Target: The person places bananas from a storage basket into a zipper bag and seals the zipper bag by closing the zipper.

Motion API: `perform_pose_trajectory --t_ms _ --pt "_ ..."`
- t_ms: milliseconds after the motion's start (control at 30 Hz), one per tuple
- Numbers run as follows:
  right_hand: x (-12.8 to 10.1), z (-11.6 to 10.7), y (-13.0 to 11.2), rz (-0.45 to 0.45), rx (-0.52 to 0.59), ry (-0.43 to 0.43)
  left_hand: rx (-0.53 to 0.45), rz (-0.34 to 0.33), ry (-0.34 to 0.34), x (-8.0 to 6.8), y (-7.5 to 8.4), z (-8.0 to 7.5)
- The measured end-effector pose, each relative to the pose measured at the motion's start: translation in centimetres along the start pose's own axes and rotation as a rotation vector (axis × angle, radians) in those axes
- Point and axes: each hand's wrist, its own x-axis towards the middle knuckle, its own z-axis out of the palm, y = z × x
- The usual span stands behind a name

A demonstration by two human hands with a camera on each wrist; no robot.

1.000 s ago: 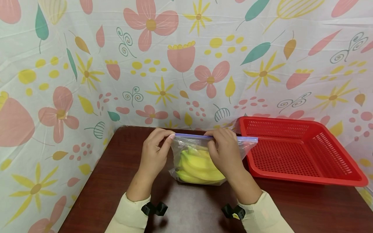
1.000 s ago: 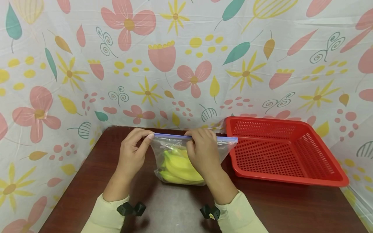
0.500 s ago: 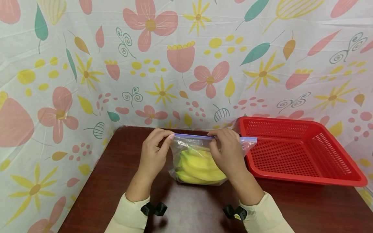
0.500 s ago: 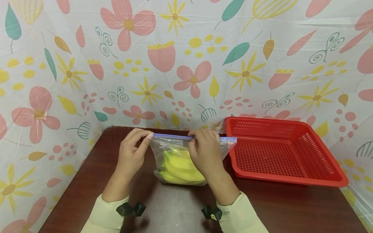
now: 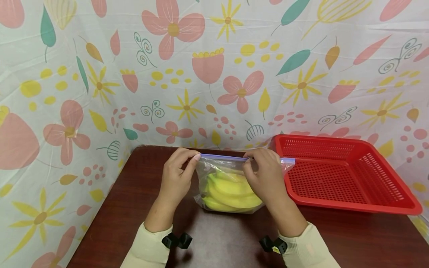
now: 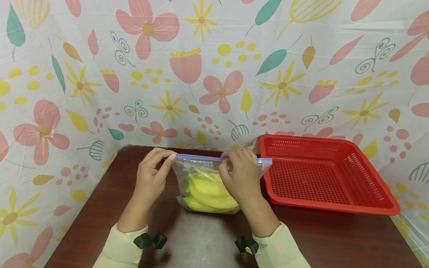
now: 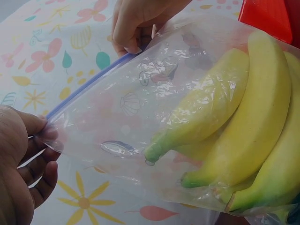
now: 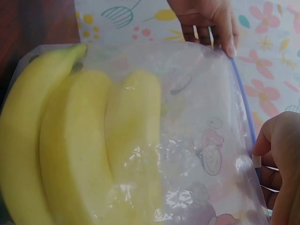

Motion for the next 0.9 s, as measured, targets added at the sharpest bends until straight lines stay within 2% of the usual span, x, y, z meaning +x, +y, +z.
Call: perform_pose_trajectory --t_ms 533,900 --pt "-0.28 -0.31 0.37 0.023 -0.02 0.003 0.003 -0.006 0.001 -0.11 -0.13 0.03" --pt "-0.4 -0.34 0.49 0.008 -0.023 0.001 0.008 -0.002 0.003 -0.04 -0.14 0.0"
